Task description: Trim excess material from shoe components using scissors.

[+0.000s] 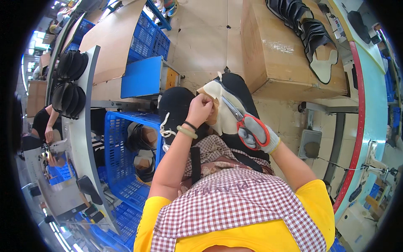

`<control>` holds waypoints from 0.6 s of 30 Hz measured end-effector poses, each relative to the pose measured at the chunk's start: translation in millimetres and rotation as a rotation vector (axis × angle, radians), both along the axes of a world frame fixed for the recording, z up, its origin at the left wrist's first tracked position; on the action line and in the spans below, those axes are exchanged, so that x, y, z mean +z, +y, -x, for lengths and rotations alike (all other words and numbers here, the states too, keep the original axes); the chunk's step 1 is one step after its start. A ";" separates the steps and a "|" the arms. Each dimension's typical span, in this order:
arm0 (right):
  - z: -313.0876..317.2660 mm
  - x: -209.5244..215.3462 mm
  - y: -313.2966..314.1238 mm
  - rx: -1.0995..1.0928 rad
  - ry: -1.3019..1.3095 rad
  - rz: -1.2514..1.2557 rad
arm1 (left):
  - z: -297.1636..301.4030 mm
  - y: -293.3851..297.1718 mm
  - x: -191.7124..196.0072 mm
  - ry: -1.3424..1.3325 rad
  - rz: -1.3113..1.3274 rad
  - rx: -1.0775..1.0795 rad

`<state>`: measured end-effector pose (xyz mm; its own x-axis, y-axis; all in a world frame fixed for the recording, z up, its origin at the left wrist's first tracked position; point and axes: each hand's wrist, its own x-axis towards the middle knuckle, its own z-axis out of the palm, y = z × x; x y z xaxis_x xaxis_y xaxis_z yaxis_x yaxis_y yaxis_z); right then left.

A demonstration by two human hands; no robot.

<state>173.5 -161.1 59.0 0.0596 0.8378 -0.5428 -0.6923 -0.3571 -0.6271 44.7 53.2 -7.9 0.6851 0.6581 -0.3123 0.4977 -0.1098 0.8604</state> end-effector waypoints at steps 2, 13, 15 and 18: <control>2.4 0.8 -0.9 -0.013 -0.016 0.019 | 0.9 -4.0 5.8 -0.188 0.374 0.130; -8.3 42.1 26.5 0.165 -0.113 0.184 | -11.7 -23.7 18.8 -0.376 0.675 0.482; -9.9 45.5 32.7 0.197 -0.137 0.240 | -9.6 -21.2 16.2 -0.392 0.716 0.490; -10.6 48.2 39.3 0.219 -0.152 0.263 | -7.4 -19.5 13.7 -0.408 0.754 0.465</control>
<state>184.1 -121.8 107.2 -0.0086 0.6730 -0.7396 -0.4876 -0.6486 -0.5845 52.1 33.7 5.9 0.5566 0.6146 -0.5591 0.0003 0.6727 0.7399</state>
